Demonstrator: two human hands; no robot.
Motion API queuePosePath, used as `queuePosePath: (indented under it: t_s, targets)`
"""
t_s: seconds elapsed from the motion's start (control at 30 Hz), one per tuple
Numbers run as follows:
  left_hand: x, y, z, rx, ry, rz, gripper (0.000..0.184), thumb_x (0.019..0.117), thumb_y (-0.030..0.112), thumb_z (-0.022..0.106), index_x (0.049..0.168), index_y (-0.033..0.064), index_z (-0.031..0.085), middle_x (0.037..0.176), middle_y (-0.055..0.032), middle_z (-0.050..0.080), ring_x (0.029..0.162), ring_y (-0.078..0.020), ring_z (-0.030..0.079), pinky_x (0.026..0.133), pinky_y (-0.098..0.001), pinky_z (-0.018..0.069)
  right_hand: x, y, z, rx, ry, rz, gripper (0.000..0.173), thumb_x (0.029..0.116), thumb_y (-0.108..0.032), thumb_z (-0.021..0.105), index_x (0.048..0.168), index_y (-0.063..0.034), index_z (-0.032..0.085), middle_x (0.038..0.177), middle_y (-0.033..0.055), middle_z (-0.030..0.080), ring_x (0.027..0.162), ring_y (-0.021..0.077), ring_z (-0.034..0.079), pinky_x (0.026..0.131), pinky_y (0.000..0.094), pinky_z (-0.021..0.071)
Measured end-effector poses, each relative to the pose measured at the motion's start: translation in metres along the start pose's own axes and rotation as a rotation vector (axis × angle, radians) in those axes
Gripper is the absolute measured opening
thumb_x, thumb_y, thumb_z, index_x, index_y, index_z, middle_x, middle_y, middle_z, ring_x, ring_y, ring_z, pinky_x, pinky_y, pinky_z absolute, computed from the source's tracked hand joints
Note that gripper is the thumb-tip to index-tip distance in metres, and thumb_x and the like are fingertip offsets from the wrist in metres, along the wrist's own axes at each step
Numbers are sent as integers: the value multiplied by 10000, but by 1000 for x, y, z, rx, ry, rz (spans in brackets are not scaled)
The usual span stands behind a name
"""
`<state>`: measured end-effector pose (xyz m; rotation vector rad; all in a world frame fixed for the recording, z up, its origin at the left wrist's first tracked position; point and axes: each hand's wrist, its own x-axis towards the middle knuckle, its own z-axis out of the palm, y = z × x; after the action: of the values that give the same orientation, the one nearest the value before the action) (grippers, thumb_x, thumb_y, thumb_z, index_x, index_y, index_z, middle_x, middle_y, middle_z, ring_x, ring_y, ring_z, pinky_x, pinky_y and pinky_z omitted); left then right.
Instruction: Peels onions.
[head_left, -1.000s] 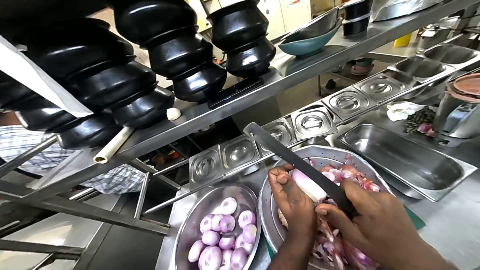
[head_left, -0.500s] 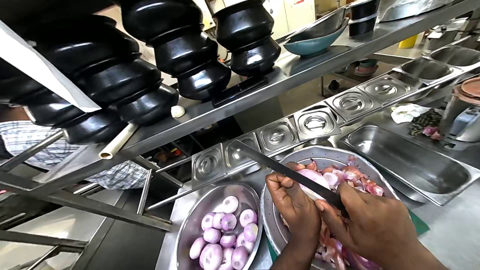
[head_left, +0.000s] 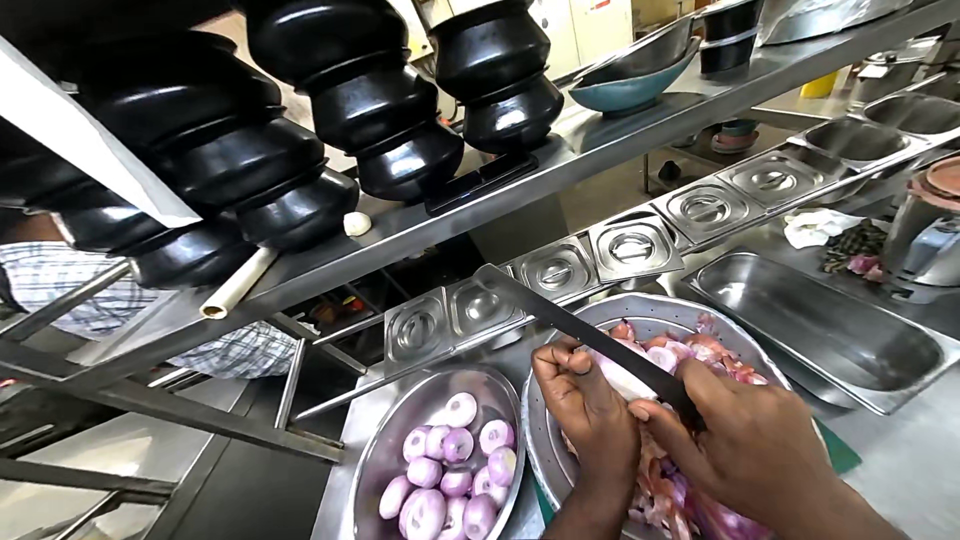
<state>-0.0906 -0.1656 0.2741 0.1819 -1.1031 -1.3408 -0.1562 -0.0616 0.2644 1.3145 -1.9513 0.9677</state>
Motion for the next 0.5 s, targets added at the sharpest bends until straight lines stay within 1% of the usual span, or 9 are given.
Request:
queuePosePath:
  t_s: [0.1, 0.17, 0.23, 0.27, 0.33, 0.43, 0.5]
  targets:
    - [0, 2, 2, 7, 0, 40, 147, 1073, 239, 503, 1031, 101, 478, 930, -66, 658, 864, -189, 723, 832, -377, 633, 1, -4, 2, -22, 25, -15, 580, 1040, -602, 357, 697, -155, 494, 491, -17, 395, 378, 142, 425, 347, 320, 286]
    - [0, 2, 2, 11, -8, 53, 117, 1075, 214, 489, 1030, 108, 475, 936, -62, 656, 876, -185, 718, 838, -377, 630, 1, -5, 1, -39, 37, -30, 569, 1049, -578, 351, 695, -155, 490, 492, -13, 392, 378, 145, 424, 348, 317, 281]
    - [0, 3, 3, 7, -5, 50, 114, 1081, 208, 467, 1041, 102, 479, 948, -75, 670, 873, -203, 728, 821, -385, 635, 2, -5, 1, -41, 46, -41, 563, 1052, -564, 354, 691, -154, 490, 494, -12, 392, 377, 145, 424, 348, 313, 279]
    - [-1, 3, 3, -3, 2, 40, 148, 1085, 238, 462, 1056, 93, 481, 957, -84, 673, 869, -214, 734, 813, -387, 638, 2, -5, 1, -32, 49, -43, 563, 1052, -562, 358, 689, -153, 491, 494, -13, 391, 378, 142, 421, 350, 311, 278]
    - [-2, 2, 4, 0, 14, 25, 177, 1093, 266, 438, 1060, 96, 474, 961, -75, 669, 866, -202, 731, 813, -380, 638, 1, -4, 3, -5, 49, -35, 565, 1054, -569, 352, 696, -156, 497, 499, -18, 396, 383, 134, 420, 351, 309, 279]
    - [-3, 1, 4, -12, 5, -37, 175, 1099, 171, 349, 1092, 82, 499, 974, -84, 659, 891, -226, 731, 833, -406, 637, 0, -2, 6, -28, 81, -90, 546, 1057, -545, 360, 704, -150, 495, 514, -12, 405, 394, 140, 429, 357, 306, 284]
    - [-2, -1, 0, -28, -8, -118, 168, 1099, 186, 349, 1062, 100, 488, 991, -77, 657, 889, -232, 727, 833, -417, 634, -2, 2, 7, -16, 101, -191, 531, 1065, -526, 369, 727, -138, 502, 535, 4, 433, 420, 156, 452, 375, 308, 310]
